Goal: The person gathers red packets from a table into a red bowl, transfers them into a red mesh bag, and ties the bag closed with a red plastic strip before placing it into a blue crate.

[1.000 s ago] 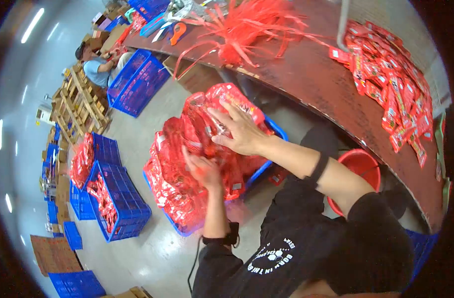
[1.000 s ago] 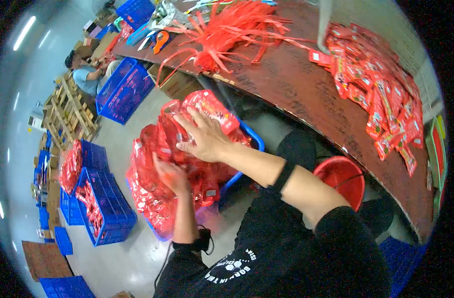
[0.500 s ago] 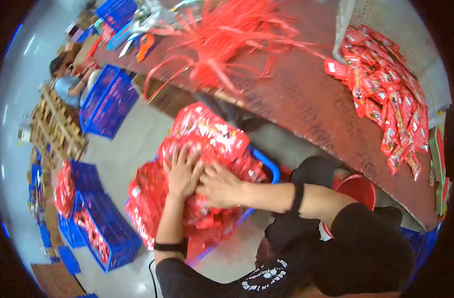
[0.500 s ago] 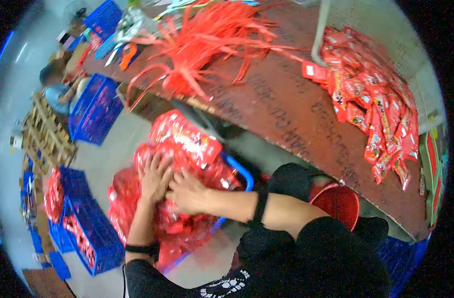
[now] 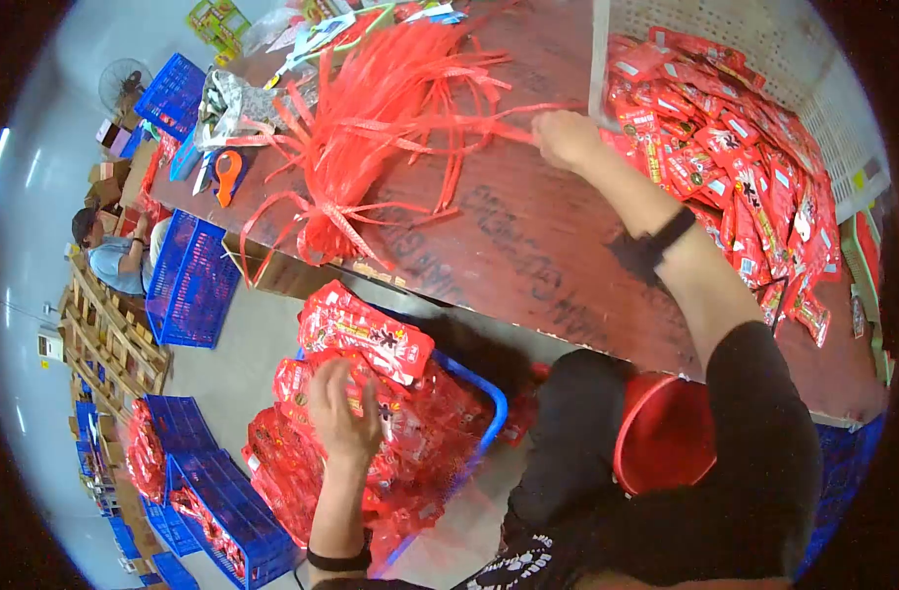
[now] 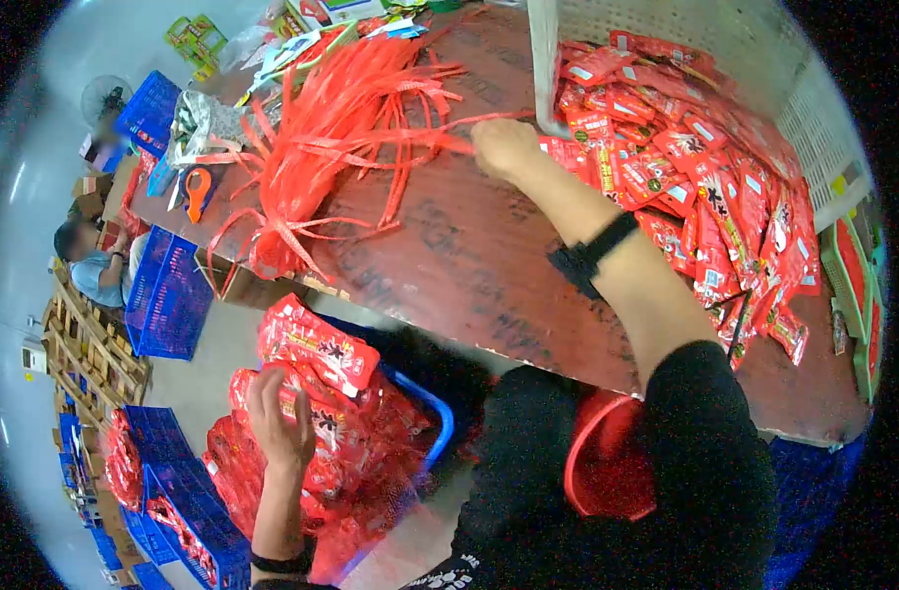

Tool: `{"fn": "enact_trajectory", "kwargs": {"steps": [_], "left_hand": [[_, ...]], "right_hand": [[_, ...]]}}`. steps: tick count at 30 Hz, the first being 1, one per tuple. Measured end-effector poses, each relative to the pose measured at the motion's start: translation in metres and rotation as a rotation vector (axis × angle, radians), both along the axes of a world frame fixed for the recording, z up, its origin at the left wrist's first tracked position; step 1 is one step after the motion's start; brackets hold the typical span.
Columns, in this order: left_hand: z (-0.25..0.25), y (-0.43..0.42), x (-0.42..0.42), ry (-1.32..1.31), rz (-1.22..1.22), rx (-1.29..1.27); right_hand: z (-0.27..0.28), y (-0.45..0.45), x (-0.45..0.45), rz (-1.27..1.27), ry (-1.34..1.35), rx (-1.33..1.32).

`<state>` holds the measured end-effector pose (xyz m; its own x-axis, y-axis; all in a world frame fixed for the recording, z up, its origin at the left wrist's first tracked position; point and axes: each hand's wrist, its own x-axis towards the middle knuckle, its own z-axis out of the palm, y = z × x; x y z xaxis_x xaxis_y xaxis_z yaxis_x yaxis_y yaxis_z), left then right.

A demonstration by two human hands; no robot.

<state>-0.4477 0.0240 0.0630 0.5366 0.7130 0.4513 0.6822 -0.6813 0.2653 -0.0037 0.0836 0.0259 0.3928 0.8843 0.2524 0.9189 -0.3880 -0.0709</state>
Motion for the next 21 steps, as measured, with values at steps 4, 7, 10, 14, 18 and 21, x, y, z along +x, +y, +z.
{"fn": "enact_trajectory", "kwargs": {"steps": [4,7,10,14,18,21], "left_hand": [[-0.005,-0.013,0.109,-0.474,-0.165,-1.482],[-0.011,-0.009,0.192,-0.907,-0.118,-1.739],[-0.052,0.05,0.222,-0.89,-0.189,-1.626],[-0.007,0.164,0.214,-1.072,-0.973,-1.671],[0.015,0.214,0.201,-1.028,-0.496,-0.599],[-0.033,0.151,0.228,-0.177,-0.141,-0.164]], "right_hand": [[0.078,-0.099,-0.078,0.248,0.756,-0.102],[0.049,-0.177,-0.123,0.443,0.696,-0.074],[0.039,-0.223,-0.144,0.386,0.675,-0.207],[0.044,-0.149,-0.071,0.409,0.445,0.004],[0.118,-0.07,0.029,-0.026,0.888,1.471],[0.118,-0.101,-0.024,0.183,0.905,0.964]]}}
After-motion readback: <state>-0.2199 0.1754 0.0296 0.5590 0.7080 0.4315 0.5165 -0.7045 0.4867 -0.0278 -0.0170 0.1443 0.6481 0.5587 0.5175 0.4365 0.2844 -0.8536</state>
